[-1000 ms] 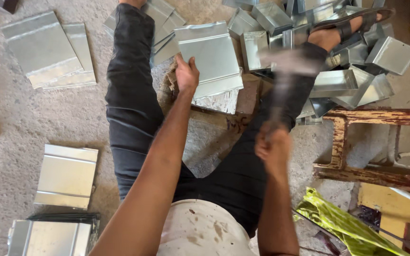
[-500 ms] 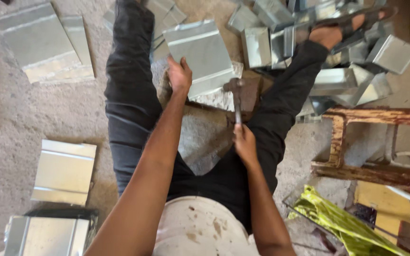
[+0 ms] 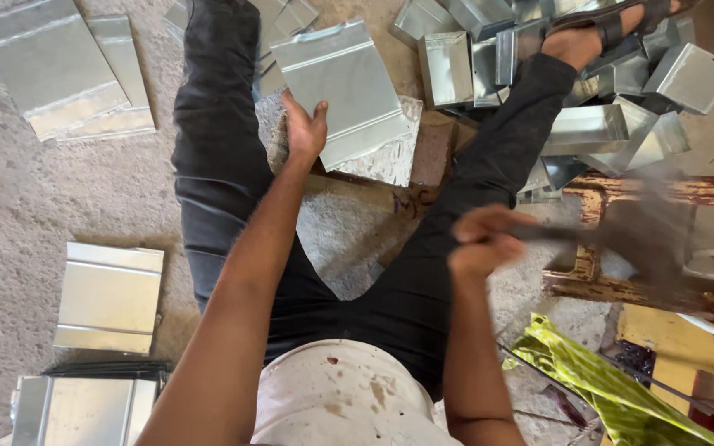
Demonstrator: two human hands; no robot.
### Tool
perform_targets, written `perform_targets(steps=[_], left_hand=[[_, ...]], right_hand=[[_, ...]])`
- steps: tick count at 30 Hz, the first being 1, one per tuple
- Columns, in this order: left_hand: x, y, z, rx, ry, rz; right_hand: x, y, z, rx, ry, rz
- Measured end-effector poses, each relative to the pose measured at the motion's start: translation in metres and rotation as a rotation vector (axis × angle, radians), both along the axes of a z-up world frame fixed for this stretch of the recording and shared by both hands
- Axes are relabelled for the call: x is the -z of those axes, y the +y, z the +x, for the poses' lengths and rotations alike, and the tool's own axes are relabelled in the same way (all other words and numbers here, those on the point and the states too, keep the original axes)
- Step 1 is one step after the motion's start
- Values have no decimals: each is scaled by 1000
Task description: The person sits on the floor and uses a hammer to repeatedly strike a rectangular metal sheet placed on a brick. The person adjusts the sheet's position and orientation multiple times while continuing to hammer it.
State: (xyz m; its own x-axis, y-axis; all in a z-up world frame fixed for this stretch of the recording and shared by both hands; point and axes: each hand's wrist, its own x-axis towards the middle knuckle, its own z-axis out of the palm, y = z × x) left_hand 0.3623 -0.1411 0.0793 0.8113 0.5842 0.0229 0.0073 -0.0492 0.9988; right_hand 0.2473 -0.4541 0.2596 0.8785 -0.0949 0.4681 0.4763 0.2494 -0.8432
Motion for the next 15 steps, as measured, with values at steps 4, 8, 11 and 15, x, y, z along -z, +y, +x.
perform_targets(steps=[4,8,11,15], left_hand=[[6,-1,0,3,8,-12],[10,6,6,-12,-71,40],[10,1,1,2,-40,33],[1,2,0,8,-7,-7]], right_hand=[[79,6,-10,-112,503,-838],[4,-2,0,-162,826,-450],[-60,-10,-6,-61,628,-248],[-59,-8,-2,11,150,-36]])
